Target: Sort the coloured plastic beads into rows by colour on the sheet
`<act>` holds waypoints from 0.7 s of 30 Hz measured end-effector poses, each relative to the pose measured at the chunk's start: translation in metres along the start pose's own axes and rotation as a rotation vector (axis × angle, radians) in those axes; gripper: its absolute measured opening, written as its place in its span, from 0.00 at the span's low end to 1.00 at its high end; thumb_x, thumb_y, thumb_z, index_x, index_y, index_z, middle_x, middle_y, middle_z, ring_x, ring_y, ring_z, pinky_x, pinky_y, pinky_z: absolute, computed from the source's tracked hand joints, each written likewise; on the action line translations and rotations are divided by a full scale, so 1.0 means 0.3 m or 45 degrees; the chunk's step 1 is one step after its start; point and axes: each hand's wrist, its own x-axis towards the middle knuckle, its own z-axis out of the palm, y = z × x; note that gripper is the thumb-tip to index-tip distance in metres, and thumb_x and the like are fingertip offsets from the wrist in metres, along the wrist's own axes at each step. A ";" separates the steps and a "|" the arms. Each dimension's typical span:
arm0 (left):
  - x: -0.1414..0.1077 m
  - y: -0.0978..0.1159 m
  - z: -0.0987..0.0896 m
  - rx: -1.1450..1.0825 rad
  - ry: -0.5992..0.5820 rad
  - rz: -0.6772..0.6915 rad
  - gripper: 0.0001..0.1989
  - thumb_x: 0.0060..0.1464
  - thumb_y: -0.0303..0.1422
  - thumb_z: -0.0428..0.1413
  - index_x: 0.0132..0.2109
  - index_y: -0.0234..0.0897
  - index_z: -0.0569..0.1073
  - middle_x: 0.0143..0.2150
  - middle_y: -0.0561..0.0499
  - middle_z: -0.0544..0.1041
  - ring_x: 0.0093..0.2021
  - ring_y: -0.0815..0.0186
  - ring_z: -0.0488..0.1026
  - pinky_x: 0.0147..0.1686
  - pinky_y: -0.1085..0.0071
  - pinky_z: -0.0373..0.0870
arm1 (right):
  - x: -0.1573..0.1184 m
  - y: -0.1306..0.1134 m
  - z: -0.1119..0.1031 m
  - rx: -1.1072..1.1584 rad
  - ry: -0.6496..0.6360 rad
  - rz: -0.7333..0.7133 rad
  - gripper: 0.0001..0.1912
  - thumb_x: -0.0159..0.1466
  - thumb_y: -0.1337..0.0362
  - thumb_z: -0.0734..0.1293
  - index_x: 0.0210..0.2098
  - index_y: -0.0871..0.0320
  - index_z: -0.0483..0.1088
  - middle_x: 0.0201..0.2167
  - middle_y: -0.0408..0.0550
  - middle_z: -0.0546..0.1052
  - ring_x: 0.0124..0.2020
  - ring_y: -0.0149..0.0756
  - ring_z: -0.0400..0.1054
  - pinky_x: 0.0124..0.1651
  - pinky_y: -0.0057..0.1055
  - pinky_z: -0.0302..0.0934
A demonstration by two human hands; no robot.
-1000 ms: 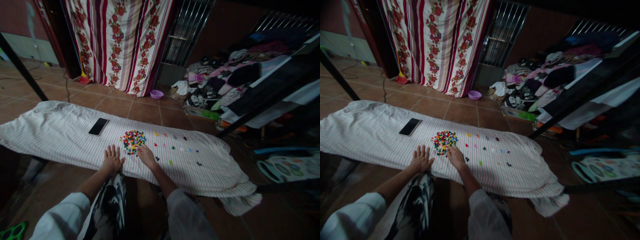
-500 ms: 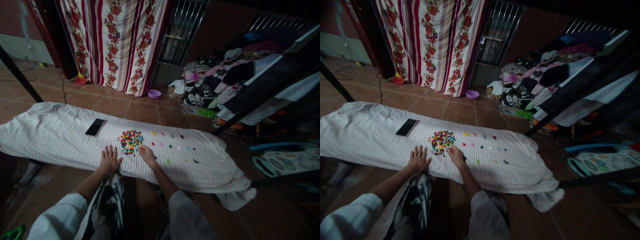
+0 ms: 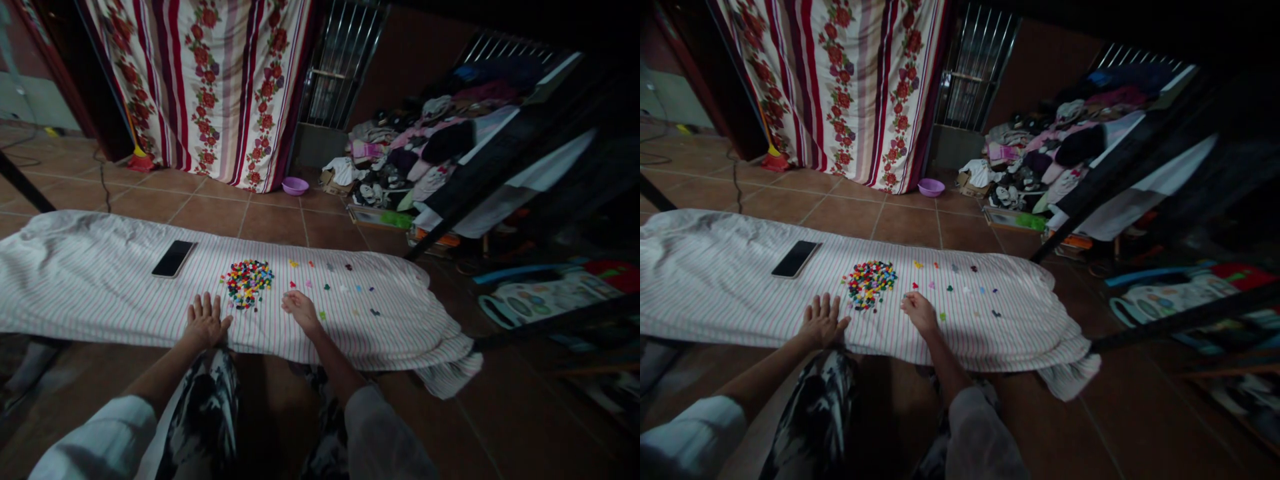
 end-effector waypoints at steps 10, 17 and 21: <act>-0.006 0.006 -0.025 0.003 -0.044 -0.014 0.38 0.58 0.49 0.36 0.68 0.27 0.43 0.70 0.31 0.40 0.69 0.40 0.37 0.62 0.46 0.43 | -0.062 0.000 -0.062 0.757 0.092 0.186 0.24 0.44 0.52 0.76 0.35 0.58 0.72 0.33 0.50 0.78 0.36 0.38 0.74 0.46 0.39 0.65; -0.004 0.004 -0.010 0.029 -0.012 -0.010 0.38 0.58 0.50 0.36 0.67 0.26 0.44 0.70 0.31 0.41 0.69 0.40 0.37 0.62 0.47 0.43 | -0.052 0.013 -0.109 0.820 0.106 0.185 0.24 0.41 0.53 0.78 0.34 0.59 0.74 0.35 0.51 0.78 0.39 0.41 0.74 0.51 0.42 0.64; -0.002 0.002 -0.005 0.023 -0.004 -0.020 0.39 0.58 0.50 0.36 0.67 0.27 0.44 0.70 0.31 0.41 0.69 0.40 0.37 0.62 0.47 0.44 | -0.046 0.009 -0.142 0.838 0.128 0.193 0.23 0.42 0.54 0.78 0.34 0.59 0.74 0.34 0.50 0.78 0.40 0.40 0.74 0.52 0.41 0.64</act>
